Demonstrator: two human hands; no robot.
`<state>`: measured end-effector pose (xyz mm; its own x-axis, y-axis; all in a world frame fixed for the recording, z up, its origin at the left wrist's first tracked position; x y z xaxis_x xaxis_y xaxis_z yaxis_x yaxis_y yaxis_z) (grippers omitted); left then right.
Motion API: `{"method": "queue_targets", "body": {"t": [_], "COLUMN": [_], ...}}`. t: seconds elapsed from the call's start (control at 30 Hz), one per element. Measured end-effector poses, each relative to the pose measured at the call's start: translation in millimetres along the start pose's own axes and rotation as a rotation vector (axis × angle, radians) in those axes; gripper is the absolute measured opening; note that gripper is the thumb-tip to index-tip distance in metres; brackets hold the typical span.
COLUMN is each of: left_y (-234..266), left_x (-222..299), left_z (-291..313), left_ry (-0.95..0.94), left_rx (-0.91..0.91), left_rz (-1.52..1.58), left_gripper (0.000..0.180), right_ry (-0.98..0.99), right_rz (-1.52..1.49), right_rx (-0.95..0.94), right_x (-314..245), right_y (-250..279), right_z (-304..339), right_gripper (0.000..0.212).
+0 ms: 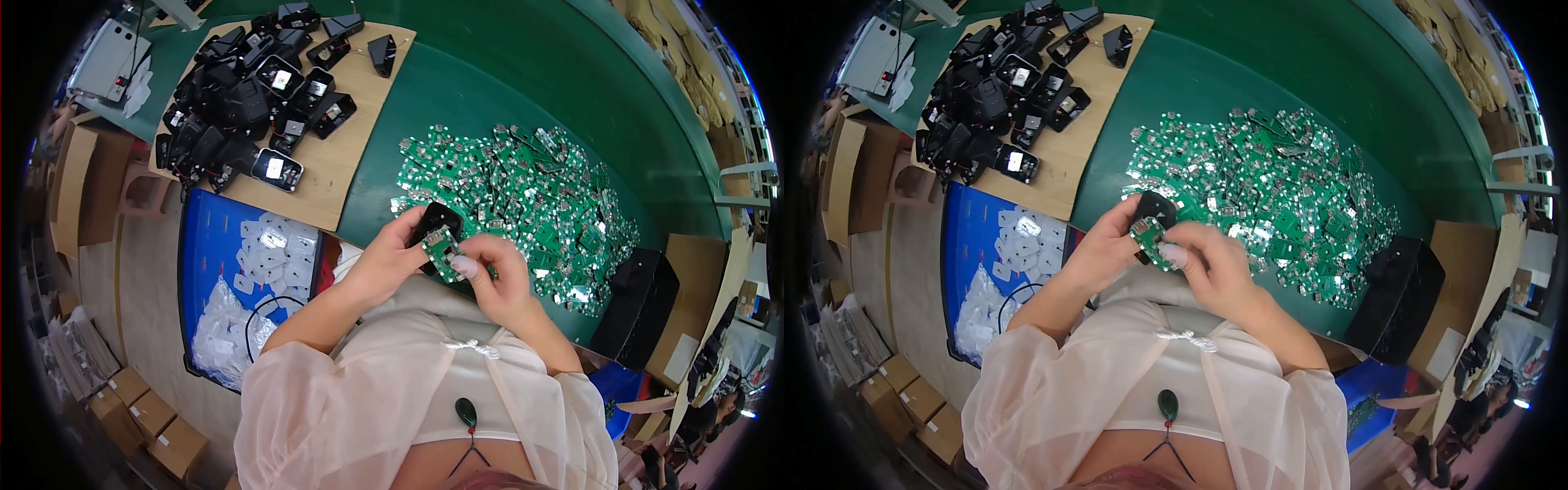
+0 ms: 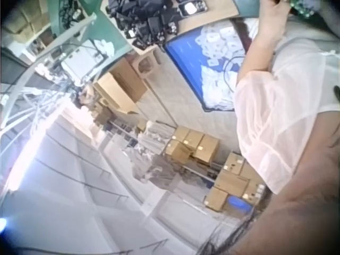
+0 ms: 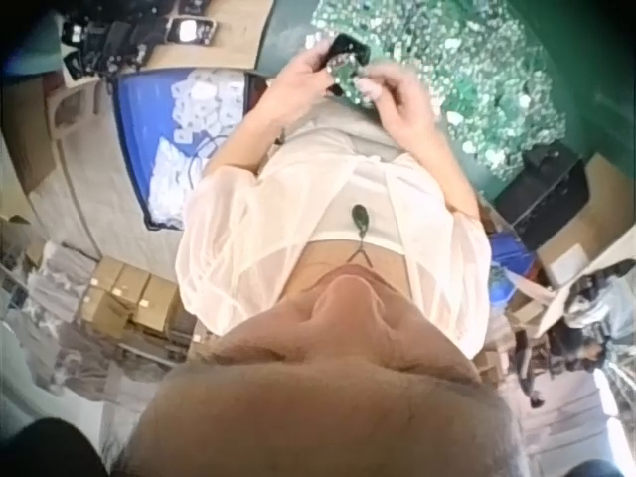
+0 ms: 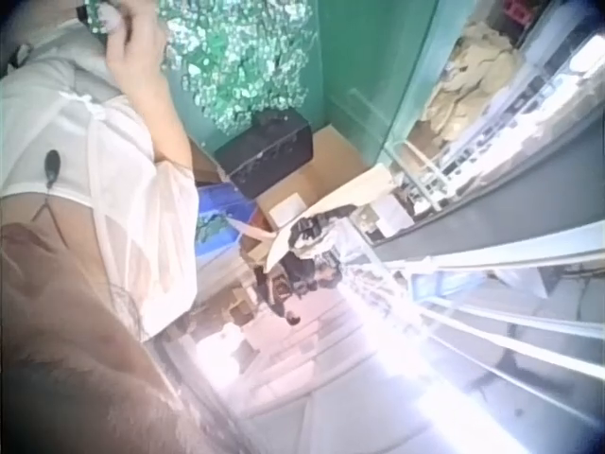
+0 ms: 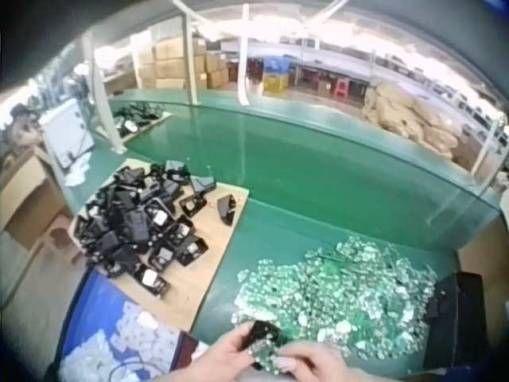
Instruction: The person inserts small printed circuit boards into plastic housings by hand on an assembly line.
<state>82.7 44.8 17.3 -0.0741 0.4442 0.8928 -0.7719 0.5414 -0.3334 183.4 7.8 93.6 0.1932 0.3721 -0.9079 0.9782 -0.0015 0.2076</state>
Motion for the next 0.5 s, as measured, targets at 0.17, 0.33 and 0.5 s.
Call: {"method": "queue_targets", "body": {"t": [0.17, 0.33, 0.5], "left_y": [-1, 12, 29], "left_x": [-7, -1, 10], "left_z": [8, 16, 31], "left_ry": [0.076, 0.008, -0.002], "left_rx": [-0.133, -0.119, -0.073], "left_rz": [0.375, 0.54, 0.56], "left_gripper": [0.029, 0.031, 0.028], "right_ry": [0.159, 0.274, 0.366], "right_rz": [0.293, 0.473, 0.523], "right_rx": [-0.231, -0.224, -0.21], "right_x": [-23, -40, -51], "right_y": [-26, -44, -57], "right_z": [-3, -16, -29], "right_gripper": [0.026, 0.024, 0.026]}}
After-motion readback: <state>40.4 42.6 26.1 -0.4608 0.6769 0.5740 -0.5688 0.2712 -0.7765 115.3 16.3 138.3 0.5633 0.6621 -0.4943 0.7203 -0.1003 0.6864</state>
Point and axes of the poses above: each hand's wrist, its own z-axis away from the middle knuckle, its own y-axis out of the back of the hand, x = y × z, the point moved 9 cm from there along -z, towards the middle knuckle, and after that the axes turned 8 degrees about -z, right-handed, at the moved point
